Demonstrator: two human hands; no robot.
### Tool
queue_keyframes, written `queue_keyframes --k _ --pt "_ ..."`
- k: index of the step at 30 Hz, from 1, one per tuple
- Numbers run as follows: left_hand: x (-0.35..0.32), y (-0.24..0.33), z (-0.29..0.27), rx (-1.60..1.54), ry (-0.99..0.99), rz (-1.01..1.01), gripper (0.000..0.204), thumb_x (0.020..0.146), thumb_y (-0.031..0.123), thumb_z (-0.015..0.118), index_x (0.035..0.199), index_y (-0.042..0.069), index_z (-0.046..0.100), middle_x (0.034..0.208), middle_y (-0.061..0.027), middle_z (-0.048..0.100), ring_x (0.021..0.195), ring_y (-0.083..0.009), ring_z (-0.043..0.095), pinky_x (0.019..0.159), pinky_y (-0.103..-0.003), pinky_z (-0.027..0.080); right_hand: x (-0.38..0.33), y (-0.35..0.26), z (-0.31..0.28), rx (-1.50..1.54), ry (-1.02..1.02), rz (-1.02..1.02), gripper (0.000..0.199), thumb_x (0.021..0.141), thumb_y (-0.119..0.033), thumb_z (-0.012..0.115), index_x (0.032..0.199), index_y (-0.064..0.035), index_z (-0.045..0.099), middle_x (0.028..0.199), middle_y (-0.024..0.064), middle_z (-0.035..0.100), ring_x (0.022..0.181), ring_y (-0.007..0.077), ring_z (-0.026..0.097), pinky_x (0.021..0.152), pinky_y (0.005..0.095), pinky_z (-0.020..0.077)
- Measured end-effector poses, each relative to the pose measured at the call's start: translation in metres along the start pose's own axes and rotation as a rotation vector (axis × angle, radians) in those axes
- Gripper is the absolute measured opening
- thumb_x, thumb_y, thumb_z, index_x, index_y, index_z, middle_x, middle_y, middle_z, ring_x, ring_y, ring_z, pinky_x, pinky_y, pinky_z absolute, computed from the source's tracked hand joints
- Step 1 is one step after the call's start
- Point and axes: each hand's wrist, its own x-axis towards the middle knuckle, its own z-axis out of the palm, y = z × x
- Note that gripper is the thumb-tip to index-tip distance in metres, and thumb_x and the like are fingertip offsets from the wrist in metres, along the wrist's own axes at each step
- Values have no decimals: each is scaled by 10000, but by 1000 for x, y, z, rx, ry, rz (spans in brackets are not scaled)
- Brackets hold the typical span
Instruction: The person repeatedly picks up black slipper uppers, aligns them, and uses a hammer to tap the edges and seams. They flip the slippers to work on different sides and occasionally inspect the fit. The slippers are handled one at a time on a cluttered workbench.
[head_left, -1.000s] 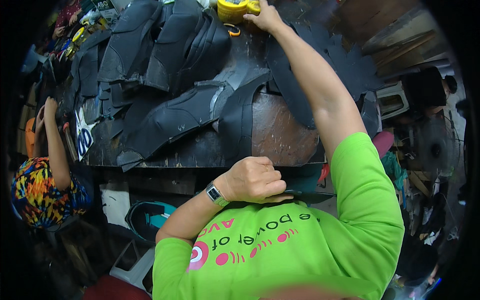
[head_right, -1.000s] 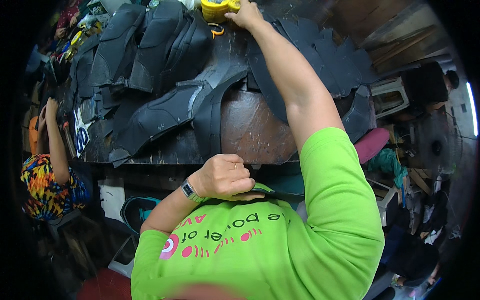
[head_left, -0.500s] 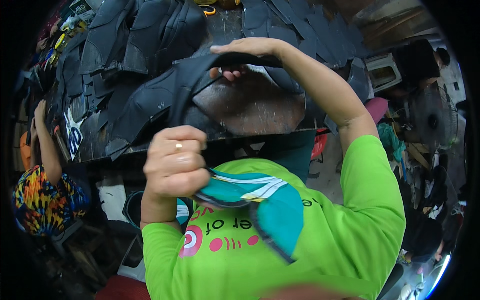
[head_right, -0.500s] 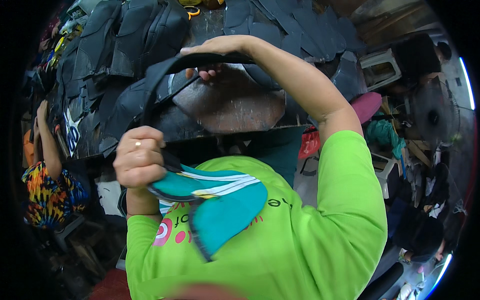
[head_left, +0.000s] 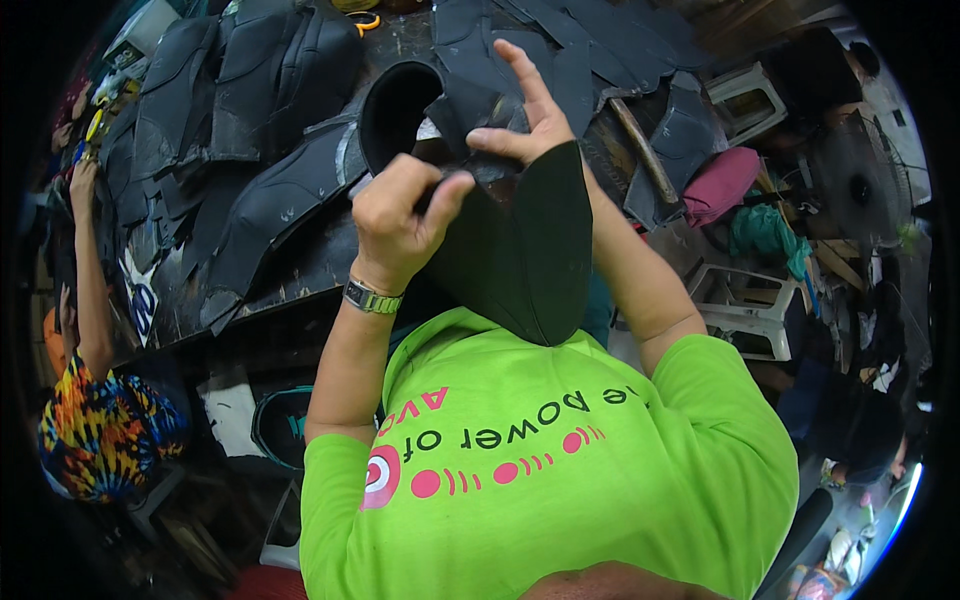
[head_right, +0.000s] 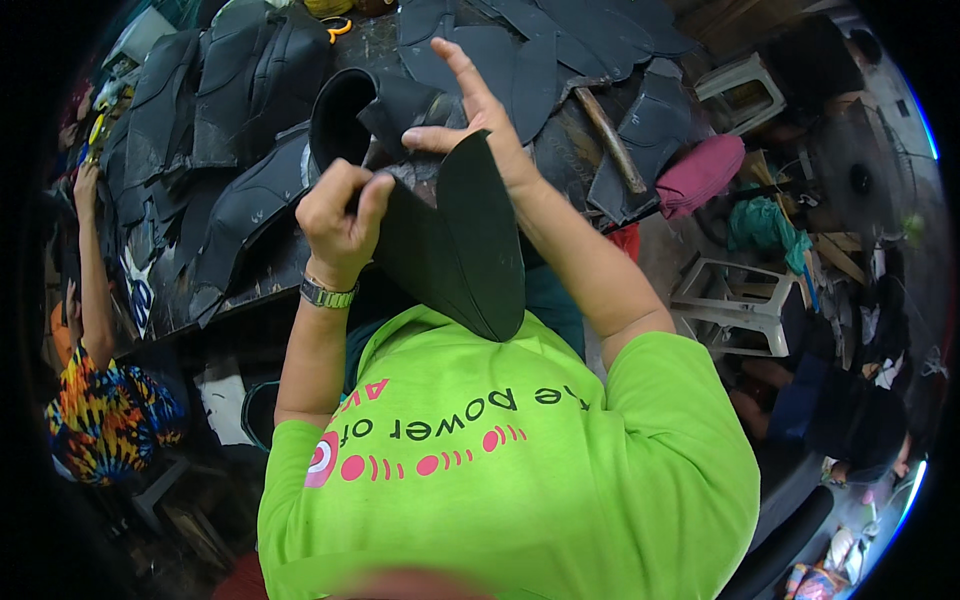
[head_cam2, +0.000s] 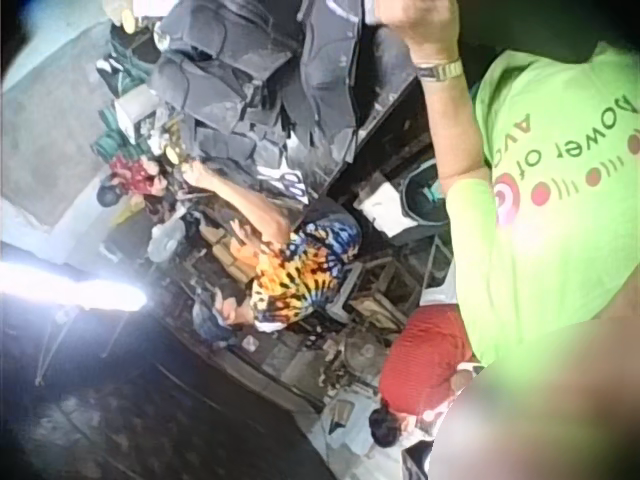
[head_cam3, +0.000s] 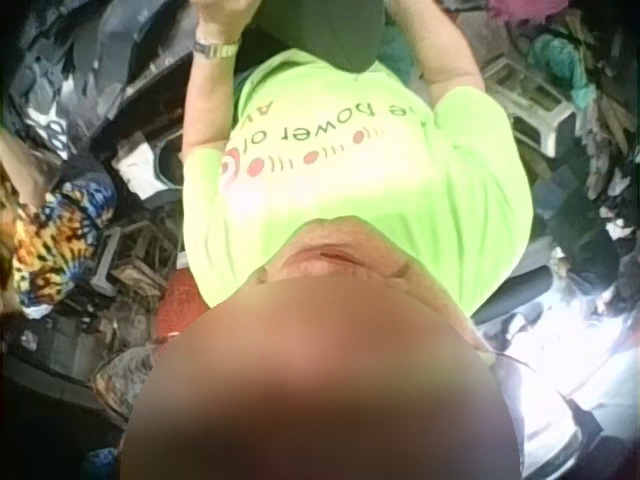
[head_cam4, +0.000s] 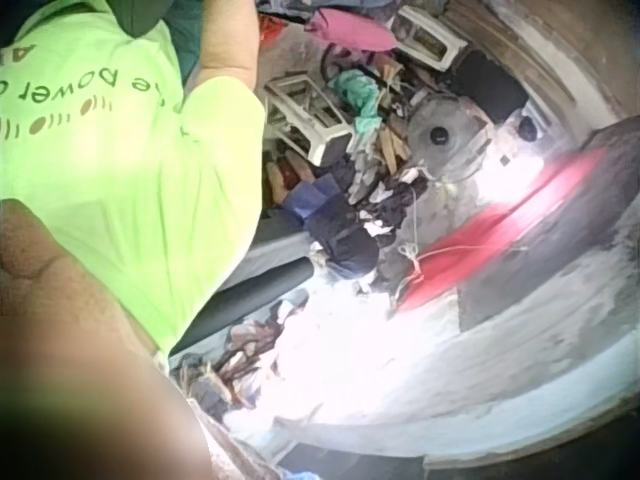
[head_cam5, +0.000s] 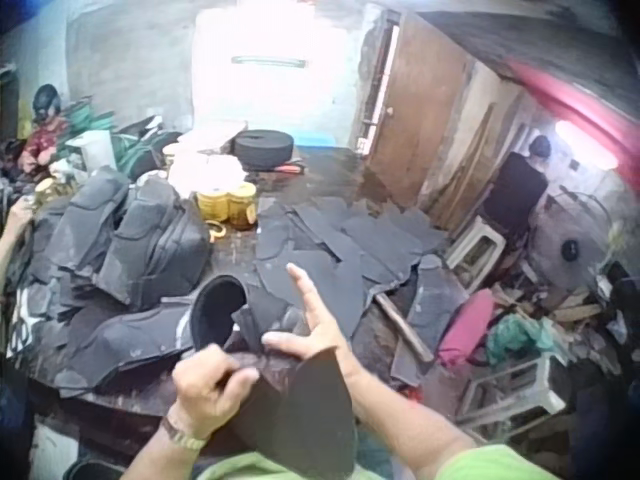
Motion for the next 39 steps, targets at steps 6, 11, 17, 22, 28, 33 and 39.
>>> queue_keyframes --k 6,11,17,22,28,33,39 --pt "30 8 1 -79 -55 -397 315 912 287 737 907 -8 628 703 -101 644 546 -178 573 520 -303 432 -28 3 1 -437 71 -184 989 741 -94 854 1558 -97 296 1516 112 413 989 107 616 963 237 459" --pt "36 7 -4 -14 -319 -464 249 983 234 631 934 -10 637 702 -150 626 561 -229 580 545 -333 435 -41 -17 -4 -472 40 169 894 819 -129 807 1550 -75 295 1056 37 654 790 112 620 807 275 526" --pt "29 10 2 -2 -172 -449 268 1026 237 593 948 -18 616 673 -3 440 637 -73 386 556 -256 338 -62 -74 -24 -81 -177 146 451 880 -209 765 1218 6 559 865 26 663 789 196 656 724 341 527" --pt "37 5 -8 -491 -259 -782 218 998 204 637 884 18 634 739 56 512 648 -26 496 638 -208 519 -87 -94 -14 -828 -376 -97 359 765 -35 734 1109 -59 633 914 161 645 829 367 657 678 418 530" --pt "42 2 -32 -751 -650 -1019 240 963 173 674 1050 -48 635 1004 -87 704 861 -150 712 771 -261 596 -88 -69 -9 -669 -382 -258 361 765 -3 743 1112 -44 651 903 132 652 787 318 666 695 359 548" --pt "32 5 -32 -697 -677 -1048 210 959 180 676 1052 -6 642 969 -18 688 803 -61 662 711 -209 553 -90 -46 -17 -112 -153 220 424 823 -11 768 1212 17 601 1063 69 689 951 106 647 834 260 521" --pt "28 3 -33 -649 -691 -1001 173 964 190 673 1020 29 649 916 37 652 802 -11 595 704 -181 501 -94 -29 -19 148 -92 403 359 824 -11 779 1144 -7 616 1028 24 673 920 73 627 837 239 515"
